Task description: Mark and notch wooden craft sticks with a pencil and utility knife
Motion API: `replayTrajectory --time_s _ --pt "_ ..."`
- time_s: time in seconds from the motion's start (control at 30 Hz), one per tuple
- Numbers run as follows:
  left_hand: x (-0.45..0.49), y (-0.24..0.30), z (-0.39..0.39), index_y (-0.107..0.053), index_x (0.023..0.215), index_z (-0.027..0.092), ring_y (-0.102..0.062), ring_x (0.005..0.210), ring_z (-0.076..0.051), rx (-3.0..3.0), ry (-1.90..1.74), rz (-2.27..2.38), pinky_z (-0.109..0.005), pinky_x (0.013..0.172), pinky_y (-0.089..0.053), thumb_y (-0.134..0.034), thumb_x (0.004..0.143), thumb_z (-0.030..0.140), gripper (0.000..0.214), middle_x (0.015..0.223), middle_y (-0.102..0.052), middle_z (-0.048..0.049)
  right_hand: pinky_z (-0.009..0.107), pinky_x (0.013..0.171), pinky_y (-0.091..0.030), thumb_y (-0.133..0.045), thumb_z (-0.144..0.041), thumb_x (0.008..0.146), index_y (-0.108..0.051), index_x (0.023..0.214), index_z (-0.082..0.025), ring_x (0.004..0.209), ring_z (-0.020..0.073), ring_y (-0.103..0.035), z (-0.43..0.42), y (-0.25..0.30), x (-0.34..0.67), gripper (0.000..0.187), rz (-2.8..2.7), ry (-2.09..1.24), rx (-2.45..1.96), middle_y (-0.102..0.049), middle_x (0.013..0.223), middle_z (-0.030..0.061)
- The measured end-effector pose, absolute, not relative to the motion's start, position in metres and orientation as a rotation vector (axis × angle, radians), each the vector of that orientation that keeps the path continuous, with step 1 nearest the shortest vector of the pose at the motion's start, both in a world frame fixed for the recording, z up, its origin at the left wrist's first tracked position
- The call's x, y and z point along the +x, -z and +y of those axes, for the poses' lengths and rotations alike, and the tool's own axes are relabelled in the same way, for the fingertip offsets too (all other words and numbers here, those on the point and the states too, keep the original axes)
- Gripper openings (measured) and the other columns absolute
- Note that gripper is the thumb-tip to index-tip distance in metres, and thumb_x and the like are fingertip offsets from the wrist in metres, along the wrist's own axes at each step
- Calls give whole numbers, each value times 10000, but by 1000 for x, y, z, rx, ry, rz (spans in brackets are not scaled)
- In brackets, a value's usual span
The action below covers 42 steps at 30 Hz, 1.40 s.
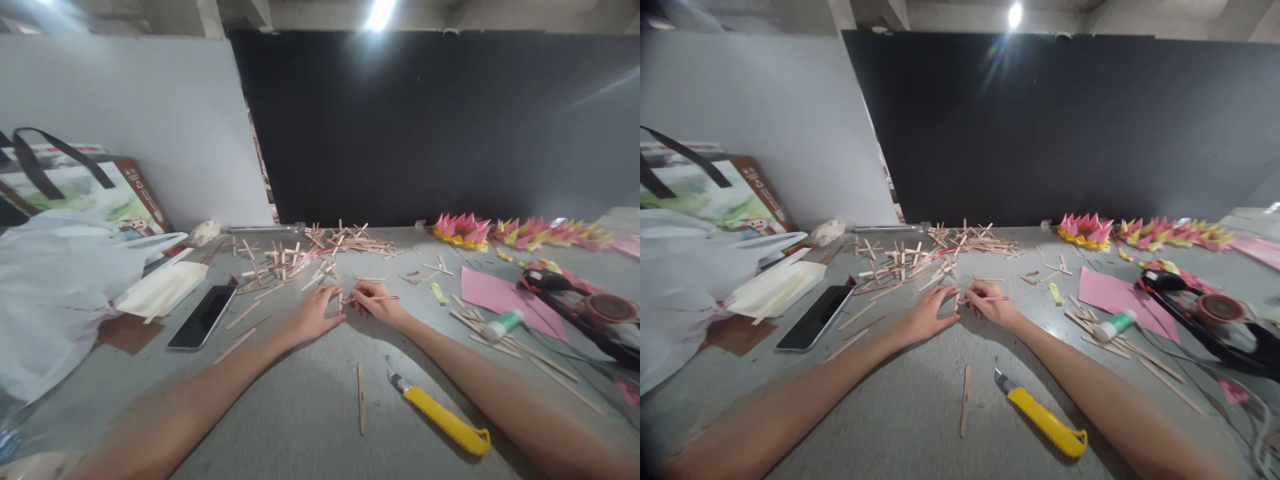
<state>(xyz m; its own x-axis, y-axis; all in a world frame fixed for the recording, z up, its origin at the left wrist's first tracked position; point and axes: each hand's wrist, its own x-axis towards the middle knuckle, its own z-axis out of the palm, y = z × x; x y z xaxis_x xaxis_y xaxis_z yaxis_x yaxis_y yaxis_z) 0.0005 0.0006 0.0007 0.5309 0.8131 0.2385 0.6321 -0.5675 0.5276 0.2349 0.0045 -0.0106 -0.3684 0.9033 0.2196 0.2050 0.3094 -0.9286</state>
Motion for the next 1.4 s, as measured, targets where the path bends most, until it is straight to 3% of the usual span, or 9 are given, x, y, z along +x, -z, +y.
replayTrajectory --time_s 0.8,1.4 --pt "-1 -1 0 -545 1414 231 -546 1371 -342 2401 -641 1185 -517 1150 -448 -708 893 518 616 1441 -595 -145 235 511 -403 -574 -379 985 -654 752 -187 513 122 -558 3 7 233 313 -1793 -1136 -1048 -624 607 5" --pt "-2 6 3 -526 1431 223 -540 1371 -342 2433 -636 1173 -514 1138 -455 -703 905 527 633 1454 -582 -149 226 501 -407 -606 -388 966 -655 752 -181 518 121 -574 8 15 235 302 -1770 -1195 -1018 -641 599 9"
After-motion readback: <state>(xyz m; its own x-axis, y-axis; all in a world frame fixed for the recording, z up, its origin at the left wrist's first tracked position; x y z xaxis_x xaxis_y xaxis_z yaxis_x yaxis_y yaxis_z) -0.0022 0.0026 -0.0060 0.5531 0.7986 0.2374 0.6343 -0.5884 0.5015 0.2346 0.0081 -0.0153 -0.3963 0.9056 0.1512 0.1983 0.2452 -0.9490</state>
